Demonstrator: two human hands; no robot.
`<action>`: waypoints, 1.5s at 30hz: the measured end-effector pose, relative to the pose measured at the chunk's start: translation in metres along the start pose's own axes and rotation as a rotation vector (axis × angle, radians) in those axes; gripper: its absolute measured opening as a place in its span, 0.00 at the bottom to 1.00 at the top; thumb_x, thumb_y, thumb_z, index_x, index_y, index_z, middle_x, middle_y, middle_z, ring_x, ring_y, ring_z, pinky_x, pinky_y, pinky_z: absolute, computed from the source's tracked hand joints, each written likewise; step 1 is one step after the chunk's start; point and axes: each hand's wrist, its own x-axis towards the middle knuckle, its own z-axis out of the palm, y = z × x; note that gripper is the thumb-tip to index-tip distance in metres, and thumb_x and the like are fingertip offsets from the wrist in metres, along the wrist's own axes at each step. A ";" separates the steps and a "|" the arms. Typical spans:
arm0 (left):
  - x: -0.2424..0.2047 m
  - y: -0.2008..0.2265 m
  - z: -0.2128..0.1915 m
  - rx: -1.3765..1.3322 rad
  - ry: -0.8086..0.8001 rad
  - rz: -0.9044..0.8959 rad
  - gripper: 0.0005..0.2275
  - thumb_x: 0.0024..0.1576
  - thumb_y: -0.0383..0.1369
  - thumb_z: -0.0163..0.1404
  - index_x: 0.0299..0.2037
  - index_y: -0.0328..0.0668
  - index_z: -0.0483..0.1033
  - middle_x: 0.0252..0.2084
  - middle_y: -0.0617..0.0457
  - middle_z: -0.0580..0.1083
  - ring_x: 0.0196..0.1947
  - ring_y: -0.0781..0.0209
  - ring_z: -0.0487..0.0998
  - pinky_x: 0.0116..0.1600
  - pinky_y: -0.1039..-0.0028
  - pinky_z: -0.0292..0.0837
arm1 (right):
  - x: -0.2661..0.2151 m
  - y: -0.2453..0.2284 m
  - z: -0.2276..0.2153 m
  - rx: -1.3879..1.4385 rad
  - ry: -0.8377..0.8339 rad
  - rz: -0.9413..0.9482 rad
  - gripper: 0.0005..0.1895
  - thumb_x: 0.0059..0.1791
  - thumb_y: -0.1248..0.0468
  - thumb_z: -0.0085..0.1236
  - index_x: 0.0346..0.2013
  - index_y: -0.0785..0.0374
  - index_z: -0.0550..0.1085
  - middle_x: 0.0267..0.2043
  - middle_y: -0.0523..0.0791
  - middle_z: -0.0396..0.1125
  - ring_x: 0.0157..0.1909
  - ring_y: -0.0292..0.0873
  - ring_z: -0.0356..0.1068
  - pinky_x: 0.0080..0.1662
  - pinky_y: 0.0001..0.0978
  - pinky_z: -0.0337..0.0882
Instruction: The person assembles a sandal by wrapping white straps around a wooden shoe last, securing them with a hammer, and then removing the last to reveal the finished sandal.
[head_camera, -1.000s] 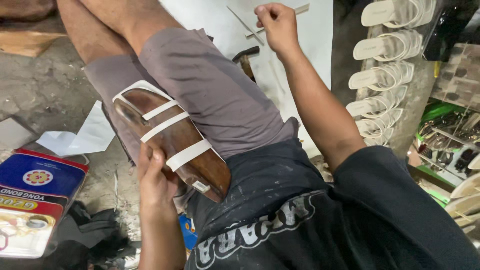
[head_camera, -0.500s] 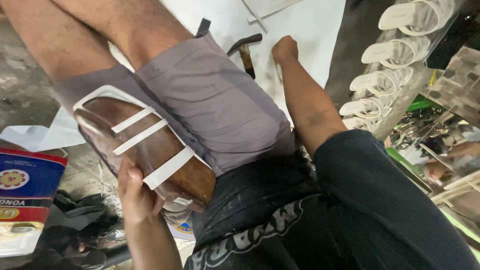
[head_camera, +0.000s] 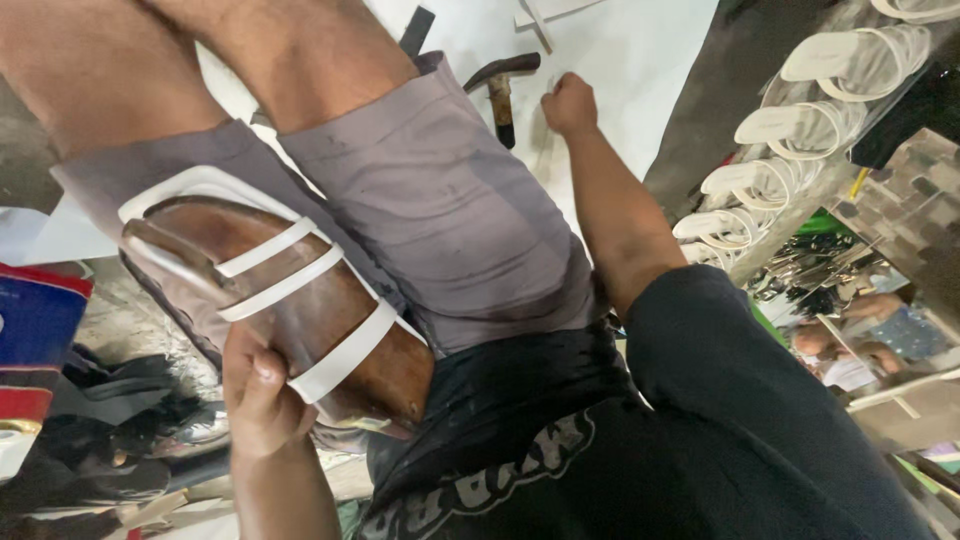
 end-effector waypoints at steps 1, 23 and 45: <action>0.002 -0.001 0.001 -0.022 -0.007 0.003 0.45 0.59 0.51 0.60 0.75 0.22 0.52 0.70 0.39 0.65 0.68 0.48 0.68 0.72 0.60 0.63 | 0.007 0.001 -0.010 0.058 -0.017 0.041 0.08 0.44 0.66 0.63 0.34 0.66 0.74 0.33 0.53 0.74 0.36 0.51 0.76 0.40 0.41 0.75; 0.016 -0.015 -0.012 -0.198 -0.075 0.003 0.43 0.59 0.47 0.60 0.74 0.23 0.51 0.73 0.38 0.61 0.72 0.47 0.64 0.74 0.58 0.59 | 0.093 -0.087 -0.094 0.138 0.258 -0.216 0.12 0.46 0.65 0.65 0.42 0.66 0.77 0.35 0.47 0.77 0.37 0.42 0.77 0.42 0.33 0.76; 0.018 -0.048 -0.050 -0.357 -0.084 -0.066 0.36 0.58 0.43 0.58 0.69 0.25 0.57 0.66 0.39 0.67 0.66 0.50 0.67 0.69 0.60 0.61 | 0.085 -0.322 -0.055 -0.226 -0.287 -0.643 0.31 0.46 0.70 0.55 0.64 0.61 0.61 0.34 0.55 0.74 0.36 0.53 0.75 0.42 0.45 0.72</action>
